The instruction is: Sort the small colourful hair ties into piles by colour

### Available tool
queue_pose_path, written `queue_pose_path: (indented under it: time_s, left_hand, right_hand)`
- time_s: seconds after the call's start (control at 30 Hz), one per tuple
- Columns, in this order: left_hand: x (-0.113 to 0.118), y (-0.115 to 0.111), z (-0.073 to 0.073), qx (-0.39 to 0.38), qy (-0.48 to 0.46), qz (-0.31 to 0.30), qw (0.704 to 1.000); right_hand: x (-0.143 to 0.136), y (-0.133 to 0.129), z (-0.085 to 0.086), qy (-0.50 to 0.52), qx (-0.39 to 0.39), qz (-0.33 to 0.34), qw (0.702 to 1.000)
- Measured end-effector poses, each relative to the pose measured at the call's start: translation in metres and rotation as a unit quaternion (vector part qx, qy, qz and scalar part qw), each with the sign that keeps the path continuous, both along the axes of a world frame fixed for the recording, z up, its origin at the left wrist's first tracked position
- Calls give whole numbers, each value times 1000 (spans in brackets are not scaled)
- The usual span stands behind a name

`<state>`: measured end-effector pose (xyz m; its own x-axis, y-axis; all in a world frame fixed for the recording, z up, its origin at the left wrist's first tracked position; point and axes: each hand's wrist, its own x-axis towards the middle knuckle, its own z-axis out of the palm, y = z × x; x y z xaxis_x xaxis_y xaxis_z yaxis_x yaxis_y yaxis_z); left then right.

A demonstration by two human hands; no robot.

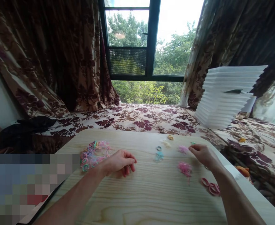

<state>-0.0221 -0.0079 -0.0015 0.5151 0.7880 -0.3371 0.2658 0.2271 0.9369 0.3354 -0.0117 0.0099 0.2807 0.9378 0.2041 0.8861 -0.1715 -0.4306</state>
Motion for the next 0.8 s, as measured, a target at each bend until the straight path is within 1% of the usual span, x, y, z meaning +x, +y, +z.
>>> queue_pose_path:
  time_s: [0.17, 0.27, 0.4, 0.5, 0.57, 0.6, 0.7, 0.73, 0.8]
  left_hand:
    - [0, -1, 2, -5, 0, 6, 1000]
    - [-1, -1, 3, -14, -7, 4, 1000]
    - [-3, 0, 3, -38, -39, -1, 999]
    - [-3, 0, 4, -61, -76, 13, 995]
    - [-2, 0, 7, -78, -103, 22, 991]
    - [-1, 0, 8, -87, -113, 27, 989]
    - [0, 1, 11, -111, -136, 33, 984]
    - [1, 1, 11, -115, -138, 34, 983]
    - [1, 2, 11, -116, -136, 36, 983]
  right_hand:
    - [-4, 2, -1, -1, -18, 3, 1000]
    - [-3, 1, 0, 0, -14, -15, 1000]
    - [-3, -1, 9, 8, 23, -39, 999]
    - [-17, 1, 16, 30, 60, -30, 997]
    - [-36, 4, 16, 58, 74, 1, 996]
    - [-48, 6, 15, 82, 81, 31, 993]
    - [-90, 6, 6, 160, 105, 159, 969]
    - [-103, 4, 2, 176, 110, 202, 957]
    - [-127, -2, -5, 182, 108, 262, 941]
